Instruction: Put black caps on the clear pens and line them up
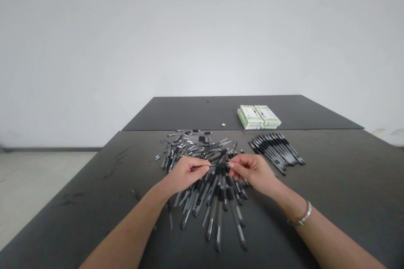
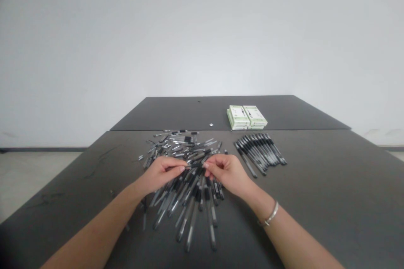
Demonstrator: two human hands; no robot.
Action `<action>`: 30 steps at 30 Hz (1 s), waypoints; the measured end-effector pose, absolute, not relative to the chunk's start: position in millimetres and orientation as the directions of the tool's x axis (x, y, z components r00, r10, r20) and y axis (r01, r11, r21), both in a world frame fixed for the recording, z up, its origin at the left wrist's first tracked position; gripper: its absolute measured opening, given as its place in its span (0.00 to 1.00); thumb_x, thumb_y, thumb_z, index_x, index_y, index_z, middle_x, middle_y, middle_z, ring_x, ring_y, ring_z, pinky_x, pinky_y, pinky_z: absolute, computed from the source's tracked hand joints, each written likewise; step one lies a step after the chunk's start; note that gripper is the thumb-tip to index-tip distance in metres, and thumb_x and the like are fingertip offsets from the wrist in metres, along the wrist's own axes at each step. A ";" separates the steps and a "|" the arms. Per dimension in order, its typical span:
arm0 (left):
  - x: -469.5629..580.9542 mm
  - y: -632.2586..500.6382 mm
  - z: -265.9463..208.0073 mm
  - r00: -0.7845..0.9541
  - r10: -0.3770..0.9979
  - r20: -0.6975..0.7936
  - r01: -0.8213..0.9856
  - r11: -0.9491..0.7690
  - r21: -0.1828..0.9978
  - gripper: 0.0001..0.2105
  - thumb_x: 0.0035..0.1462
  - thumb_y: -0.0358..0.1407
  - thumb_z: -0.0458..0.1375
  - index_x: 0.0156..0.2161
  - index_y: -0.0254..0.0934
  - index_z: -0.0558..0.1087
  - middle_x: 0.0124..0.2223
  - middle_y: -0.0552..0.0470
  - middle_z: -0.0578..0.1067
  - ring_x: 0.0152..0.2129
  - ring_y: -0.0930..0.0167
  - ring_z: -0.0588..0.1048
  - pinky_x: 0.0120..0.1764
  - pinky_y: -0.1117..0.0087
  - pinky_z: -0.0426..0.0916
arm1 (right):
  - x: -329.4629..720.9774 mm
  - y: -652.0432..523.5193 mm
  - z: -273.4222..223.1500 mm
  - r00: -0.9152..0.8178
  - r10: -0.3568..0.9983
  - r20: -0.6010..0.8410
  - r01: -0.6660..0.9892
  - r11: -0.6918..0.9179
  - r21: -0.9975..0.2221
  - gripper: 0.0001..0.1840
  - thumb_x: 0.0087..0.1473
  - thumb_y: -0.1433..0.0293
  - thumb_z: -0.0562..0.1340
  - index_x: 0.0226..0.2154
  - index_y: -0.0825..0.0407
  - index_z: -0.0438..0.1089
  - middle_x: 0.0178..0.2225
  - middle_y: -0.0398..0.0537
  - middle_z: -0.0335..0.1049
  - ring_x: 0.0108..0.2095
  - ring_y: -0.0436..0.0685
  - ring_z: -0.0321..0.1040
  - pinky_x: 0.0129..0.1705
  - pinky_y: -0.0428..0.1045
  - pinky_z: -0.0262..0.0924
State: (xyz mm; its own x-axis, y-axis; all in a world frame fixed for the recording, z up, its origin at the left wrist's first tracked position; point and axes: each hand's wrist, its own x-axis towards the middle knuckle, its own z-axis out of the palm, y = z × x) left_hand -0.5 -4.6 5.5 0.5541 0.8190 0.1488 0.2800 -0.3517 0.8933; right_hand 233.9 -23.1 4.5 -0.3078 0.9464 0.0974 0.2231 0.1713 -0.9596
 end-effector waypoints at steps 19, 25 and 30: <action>-1.6 -2.6 4.1 0.578 0.806 0.132 0.271 -0.342 0.900 0.14 0.58 0.37 0.54 0.37 0.29 0.79 0.32 0.47 0.79 0.28 0.70 0.73 0.32 0.72 0.66 | 237.3 -19.6 0.0 -0.387 0.921 -0.036 0.232 0.060 -0.971 0.23 0.57 0.53 0.56 0.27 0.56 0.68 0.22 0.46 0.71 0.19 0.47 0.64 0.22 0.43 0.58; -2.8 -1.2 0.2 0.580 0.804 0.130 0.287 -0.351 0.891 0.13 0.59 0.36 0.54 0.37 0.29 0.79 0.33 0.47 0.79 0.28 0.70 0.73 0.32 0.73 0.66 | 234.6 -21.8 -0.9 -0.356 0.933 0.055 0.133 0.109 -0.985 0.15 0.49 0.59 0.66 0.31 0.54 0.67 0.25 0.42 0.69 0.24 0.47 0.66 0.27 0.43 0.60; -3.6 -1.2 -0.9 0.571 0.809 0.135 0.304 -0.362 0.881 0.13 0.59 0.36 0.54 0.35 0.30 0.79 0.33 0.48 0.79 0.28 0.71 0.73 0.32 0.73 0.65 | 234.2 -23.3 1.8 -0.393 0.919 0.015 0.099 0.059 -0.993 0.18 0.52 0.58 0.64 0.40 0.53 0.64 0.29 0.44 0.71 0.24 0.48 0.67 0.24 0.43 0.59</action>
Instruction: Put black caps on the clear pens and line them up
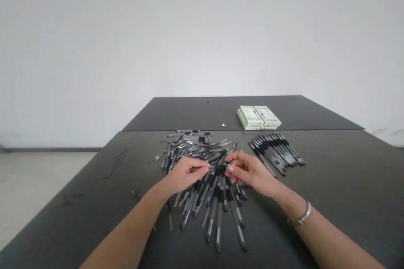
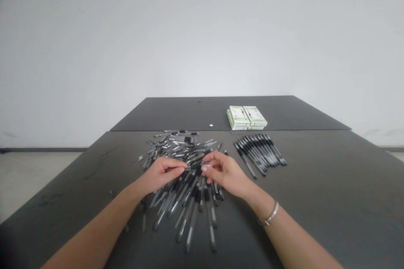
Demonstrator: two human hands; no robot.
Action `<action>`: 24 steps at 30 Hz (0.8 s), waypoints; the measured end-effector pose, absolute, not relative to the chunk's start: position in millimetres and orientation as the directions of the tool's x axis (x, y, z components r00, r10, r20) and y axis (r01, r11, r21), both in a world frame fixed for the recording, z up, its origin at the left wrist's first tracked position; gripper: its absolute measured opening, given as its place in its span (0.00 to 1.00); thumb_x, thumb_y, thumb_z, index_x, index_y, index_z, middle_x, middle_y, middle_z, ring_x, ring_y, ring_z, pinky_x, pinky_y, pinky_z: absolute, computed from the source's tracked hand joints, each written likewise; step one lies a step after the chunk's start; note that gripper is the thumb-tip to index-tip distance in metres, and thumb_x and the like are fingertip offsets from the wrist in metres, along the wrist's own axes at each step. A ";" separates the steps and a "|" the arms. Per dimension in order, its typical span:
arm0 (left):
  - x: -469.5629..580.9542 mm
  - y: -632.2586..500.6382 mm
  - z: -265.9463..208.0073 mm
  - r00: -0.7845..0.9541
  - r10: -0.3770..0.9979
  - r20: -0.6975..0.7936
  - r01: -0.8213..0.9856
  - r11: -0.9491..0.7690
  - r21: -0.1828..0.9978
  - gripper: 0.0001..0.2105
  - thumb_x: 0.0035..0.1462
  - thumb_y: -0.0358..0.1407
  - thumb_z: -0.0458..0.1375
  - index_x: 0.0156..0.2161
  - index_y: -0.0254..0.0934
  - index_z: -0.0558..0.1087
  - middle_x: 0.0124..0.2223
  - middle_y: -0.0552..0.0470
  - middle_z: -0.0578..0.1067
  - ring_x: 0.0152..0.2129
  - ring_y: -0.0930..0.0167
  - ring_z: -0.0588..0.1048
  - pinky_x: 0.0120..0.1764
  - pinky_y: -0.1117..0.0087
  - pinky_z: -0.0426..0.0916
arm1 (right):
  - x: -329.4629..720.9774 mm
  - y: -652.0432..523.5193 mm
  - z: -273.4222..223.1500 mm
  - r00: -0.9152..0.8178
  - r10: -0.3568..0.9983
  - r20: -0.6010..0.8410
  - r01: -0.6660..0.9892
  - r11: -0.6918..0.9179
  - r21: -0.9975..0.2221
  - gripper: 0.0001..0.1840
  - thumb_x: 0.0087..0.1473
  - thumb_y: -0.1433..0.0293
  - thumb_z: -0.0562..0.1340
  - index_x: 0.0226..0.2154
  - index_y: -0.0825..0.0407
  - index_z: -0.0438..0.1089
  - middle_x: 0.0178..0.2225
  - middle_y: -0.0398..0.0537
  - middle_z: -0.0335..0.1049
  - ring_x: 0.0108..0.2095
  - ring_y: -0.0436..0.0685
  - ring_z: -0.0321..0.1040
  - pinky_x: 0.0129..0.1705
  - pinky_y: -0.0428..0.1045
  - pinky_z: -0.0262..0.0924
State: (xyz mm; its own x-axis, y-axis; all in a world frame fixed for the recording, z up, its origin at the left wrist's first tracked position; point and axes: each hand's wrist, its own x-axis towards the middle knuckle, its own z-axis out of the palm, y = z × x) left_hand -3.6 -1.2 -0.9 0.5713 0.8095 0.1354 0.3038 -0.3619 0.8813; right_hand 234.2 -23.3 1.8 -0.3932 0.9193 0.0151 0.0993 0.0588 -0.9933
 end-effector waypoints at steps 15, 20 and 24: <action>-3.1 -0.6 -1.4 0.578 0.805 0.136 0.302 -0.365 0.880 0.12 0.58 0.34 0.54 0.36 0.29 0.79 0.34 0.47 0.79 0.29 0.70 0.74 0.33 0.73 0.66 | 231.2 -21.3 -4.0 -0.353 0.932 0.088 0.062 0.117 -0.991 0.12 0.51 0.62 0.65 0.34 0.54 0.68 0.26 0.43 0.71 0.26 0.48 0.68 0.27 0.44 0.60; -3.4 -0.7 -2.0 0.576 0.806 0.138 0.295 -0.362 0.884 0.12 0.58 0.35 0.55 0.37 0.30 0.79 0.34 0.47 0.80 0.30 0.70 0.75 0.33 0.73 0.67 | 230.0 -21.8 -2.6 -0.330 0.940 0.084 0.041 0.104 -0.994 0.15 0.46 0.62 0.68 0.33 0.54 0.67 0.25 0.42 0.70 0.26 0.49 0.68 0.29 0.45 0.61; -3.6 -0.7 -2.1 0.579 0.803 0.142 0.295 -0.368 0.882 0.12 0.58 0.35 0.54 0.37 0.30 0.79 0.35 0.47 0.80 0.31 0.69 0.75 0.34 0.73 0.67 | 231.7 -22.3 1.2 -0.368 0.930 -0.005 0.083 0.028 -0.996 0.20 0.49 0.55 0.65 0.34 0.55 0.68 0.26 0.44 0.71 0.23 0.48 0.67 0.25 0.44 0.60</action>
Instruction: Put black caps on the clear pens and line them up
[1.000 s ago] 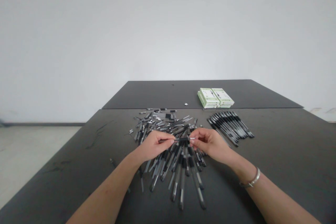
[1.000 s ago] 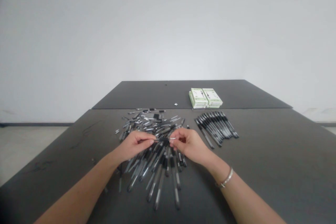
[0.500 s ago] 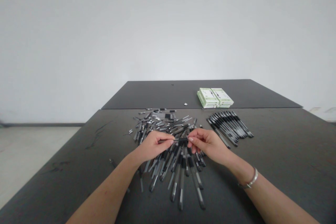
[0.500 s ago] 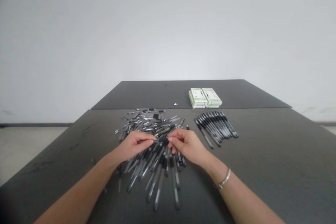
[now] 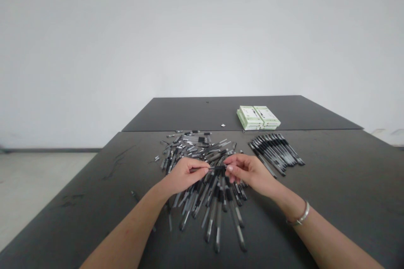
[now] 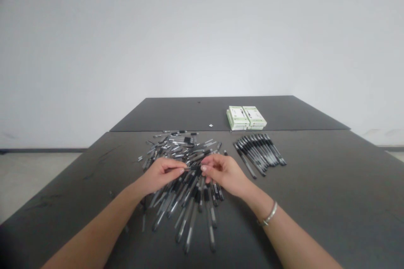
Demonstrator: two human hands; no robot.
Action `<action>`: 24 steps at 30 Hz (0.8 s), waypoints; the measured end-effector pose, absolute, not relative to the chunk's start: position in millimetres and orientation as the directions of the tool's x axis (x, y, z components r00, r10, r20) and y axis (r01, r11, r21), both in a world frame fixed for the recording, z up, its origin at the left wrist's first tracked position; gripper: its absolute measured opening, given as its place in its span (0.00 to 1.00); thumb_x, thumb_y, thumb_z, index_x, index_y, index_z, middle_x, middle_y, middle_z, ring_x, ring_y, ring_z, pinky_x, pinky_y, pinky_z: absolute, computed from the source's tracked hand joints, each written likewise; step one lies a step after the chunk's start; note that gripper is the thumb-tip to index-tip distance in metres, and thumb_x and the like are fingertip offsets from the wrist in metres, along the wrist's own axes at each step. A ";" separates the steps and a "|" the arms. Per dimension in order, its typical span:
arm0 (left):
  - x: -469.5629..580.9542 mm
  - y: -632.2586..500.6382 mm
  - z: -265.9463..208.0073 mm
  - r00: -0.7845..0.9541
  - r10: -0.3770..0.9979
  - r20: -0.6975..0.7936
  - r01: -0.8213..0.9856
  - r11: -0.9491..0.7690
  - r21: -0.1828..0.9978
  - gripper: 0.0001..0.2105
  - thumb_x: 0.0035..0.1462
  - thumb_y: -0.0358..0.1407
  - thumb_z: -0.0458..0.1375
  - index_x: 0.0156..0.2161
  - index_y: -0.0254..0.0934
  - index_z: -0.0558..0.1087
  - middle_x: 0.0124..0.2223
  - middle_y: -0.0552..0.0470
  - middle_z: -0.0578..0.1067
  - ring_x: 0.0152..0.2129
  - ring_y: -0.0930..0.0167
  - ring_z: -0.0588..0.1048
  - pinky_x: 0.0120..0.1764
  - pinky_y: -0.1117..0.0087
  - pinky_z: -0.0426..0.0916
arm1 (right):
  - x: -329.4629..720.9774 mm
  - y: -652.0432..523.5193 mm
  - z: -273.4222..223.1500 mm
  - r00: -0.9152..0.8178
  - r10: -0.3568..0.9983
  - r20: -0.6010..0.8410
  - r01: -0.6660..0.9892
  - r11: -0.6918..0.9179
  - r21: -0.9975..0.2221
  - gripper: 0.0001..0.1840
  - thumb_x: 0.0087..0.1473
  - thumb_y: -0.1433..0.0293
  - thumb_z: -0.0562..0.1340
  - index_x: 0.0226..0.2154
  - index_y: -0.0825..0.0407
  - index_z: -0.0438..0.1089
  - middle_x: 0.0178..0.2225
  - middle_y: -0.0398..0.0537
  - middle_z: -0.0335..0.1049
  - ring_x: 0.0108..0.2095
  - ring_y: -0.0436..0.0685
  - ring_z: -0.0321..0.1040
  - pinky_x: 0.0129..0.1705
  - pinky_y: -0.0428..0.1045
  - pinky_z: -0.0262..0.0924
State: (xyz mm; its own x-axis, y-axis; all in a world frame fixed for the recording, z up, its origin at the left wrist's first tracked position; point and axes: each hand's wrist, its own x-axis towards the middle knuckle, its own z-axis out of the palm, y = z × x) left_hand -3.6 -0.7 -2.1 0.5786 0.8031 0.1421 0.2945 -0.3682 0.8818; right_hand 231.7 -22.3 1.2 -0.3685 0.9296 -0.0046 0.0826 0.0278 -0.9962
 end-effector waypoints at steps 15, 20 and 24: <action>-4.3 -0.3 -0.3 0.557 0.818 0.141 0.320 -0.368 0.873 0.13 0.58 0.35 0.54 0.36 0.29 0.79 0.35 0.46 0.80 0.31 0.69 0.75 0.35 0.72 0.67 | 233.3 -20.3 -1.8 -0.304 0.951 0.051 0.087 0.081 -0.993 0.17 0.46 0.59 0.68 0.33 0.54 0.71 0.23 0.43 0.71 0.22 0.48 0.67 0.25 0.44 0.60; -4.3 -0.7 4.1 0.532 0.837 0.131 0.324 -0.344 0.881 0.13 0.57 0.36 0.55 0.37 0.30 0.79 0.34 0.47 0.80 0.29 0.69 0.75 0.33 0.72 0.67 | 237.3 -18.8 1.7 -0.290 0.954 0.078 0.111 0.114 -0.987 0.17 0.48 0.58 0.67 0.35 0.55 0.74 0.24 0.45 0.73 0.24 0.51 0.69 0.26 0.46 0.61; -4.1 -1.1 5.2 0.523 0.842 0.134 0.313 -0.336 0.888 0.13 0.56 0.36 0.55 0.38 0.28 0.79 0.33 0.46 0.80 0.28 0.70 0.75 0.32 0.73 0.67 | 238.3 -19.3 6.9 -0.301 0.950 0.079 0.087 0.110 -0.990 0.18 0.47 0.58 0.67 0.36 0.55 0.72 0.28 0.48 0.76 0.26 0.51 0.72 0.26 0.46 0.62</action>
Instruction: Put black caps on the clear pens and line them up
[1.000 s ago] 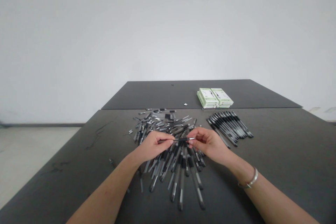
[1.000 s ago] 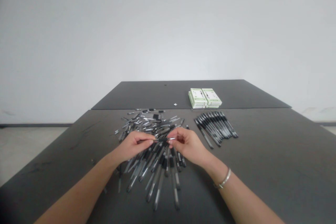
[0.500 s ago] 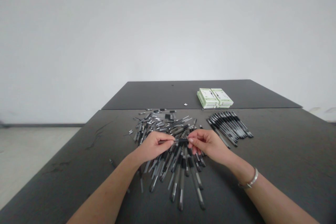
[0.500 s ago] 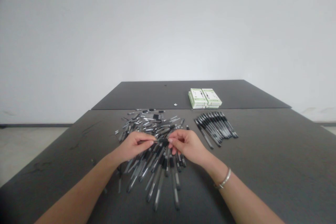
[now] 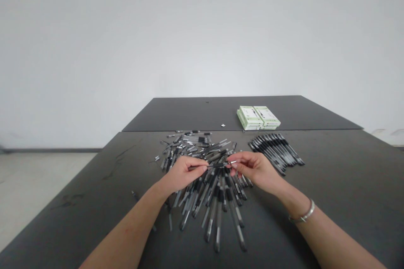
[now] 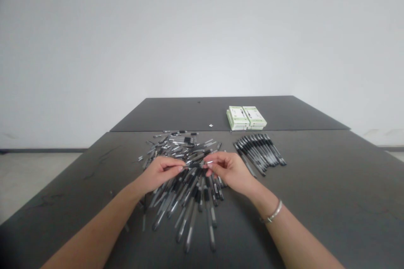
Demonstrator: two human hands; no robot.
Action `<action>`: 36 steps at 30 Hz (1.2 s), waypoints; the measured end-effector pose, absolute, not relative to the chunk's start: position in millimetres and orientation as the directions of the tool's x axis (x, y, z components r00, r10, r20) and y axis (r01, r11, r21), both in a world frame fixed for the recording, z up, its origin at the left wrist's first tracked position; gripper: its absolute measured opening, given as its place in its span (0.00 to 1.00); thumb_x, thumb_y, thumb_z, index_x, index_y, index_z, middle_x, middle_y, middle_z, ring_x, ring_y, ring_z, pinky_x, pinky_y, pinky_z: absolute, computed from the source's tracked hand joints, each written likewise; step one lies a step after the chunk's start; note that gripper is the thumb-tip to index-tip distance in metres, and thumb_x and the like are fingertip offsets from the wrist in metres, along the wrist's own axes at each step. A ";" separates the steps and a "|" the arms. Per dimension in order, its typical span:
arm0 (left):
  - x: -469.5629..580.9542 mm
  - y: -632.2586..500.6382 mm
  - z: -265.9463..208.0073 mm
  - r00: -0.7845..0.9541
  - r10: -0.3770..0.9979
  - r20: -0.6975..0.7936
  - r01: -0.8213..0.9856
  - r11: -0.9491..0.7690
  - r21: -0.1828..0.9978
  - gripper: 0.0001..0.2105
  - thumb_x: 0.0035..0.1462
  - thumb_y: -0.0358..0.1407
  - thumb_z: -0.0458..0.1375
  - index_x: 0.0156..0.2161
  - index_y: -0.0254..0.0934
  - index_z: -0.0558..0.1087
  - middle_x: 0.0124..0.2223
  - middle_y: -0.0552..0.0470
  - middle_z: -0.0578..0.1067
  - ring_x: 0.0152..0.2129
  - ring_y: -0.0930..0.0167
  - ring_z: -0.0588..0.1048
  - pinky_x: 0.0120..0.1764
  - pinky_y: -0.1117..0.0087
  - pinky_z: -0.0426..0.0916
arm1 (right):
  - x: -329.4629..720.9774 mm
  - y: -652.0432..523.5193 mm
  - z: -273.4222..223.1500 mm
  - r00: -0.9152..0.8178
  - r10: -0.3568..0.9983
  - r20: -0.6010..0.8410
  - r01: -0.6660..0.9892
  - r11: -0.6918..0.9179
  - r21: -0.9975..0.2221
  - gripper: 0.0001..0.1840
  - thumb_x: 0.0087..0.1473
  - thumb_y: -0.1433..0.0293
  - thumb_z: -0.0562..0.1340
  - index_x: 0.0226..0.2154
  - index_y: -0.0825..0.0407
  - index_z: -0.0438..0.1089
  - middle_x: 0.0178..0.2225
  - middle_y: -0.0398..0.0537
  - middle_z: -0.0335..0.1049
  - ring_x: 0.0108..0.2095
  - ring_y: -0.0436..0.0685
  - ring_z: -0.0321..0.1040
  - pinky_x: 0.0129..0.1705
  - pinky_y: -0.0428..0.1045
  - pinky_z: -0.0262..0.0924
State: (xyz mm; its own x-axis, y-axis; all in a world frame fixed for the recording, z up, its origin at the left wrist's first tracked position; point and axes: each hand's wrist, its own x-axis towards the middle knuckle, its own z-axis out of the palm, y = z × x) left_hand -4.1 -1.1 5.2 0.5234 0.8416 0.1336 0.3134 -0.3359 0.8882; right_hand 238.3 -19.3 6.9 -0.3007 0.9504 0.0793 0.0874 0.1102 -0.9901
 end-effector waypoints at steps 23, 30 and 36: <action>-4.1 -1.5 0.4 0.553 0.817 0.162 0.302 -0.378 0.875 0.12 0.58 0.35 0.54 0.37 0.31 0.79 0.34 0.47 0.80 0.30 0.70 0.75 0.33 0.73 0.67 | 236.9 -23.4 2.3 -0.370 0.924 0.096 0.213 0.184 -0.960 0.19 0.55 0.55 0.61 0.28 0.54 0.70 0.24 0.45 0.72 0.23 0.49 0.68 0.26 0.44 0.61; -3.1 -2.6 0.9 0.563 0.812 0.153 0.306 -0.377 0.874 0.12 0.58 0.35 0.55 0.36 0.30 0.79 0.35 0.47 0.80 0.31 0.69 0.75 0.34 0.72 0.68 | 235.7 -24.2 1.3 -0.398 0.915 0.068 0.293 0.197 -0.936 0.24 0.59 0.52 0.54 0.24 0.54 0.68 0.21 0.43 0.68 0.20 0.48 0.65 0.24 0.43 0.59; -1.9 -2.2 1.8 0.538 0.830 0.148 0.307 -0.356 0.883 0.13 0.57 0.35 0.55 0.38 0.30 0.79 0.34 0.47 0.80 0.29 0.69 0.75 0.33 0.72 0.68 | 239.1 -23.5 1.0 -0.412 0.907 0.090 0.228 0.198 -0.953 0.18 0.58 0.55 0.58 0.34 0.53 0.69 0.25 0.45 0.71 0.25 0.50 0.68 0.29 0.45 0.62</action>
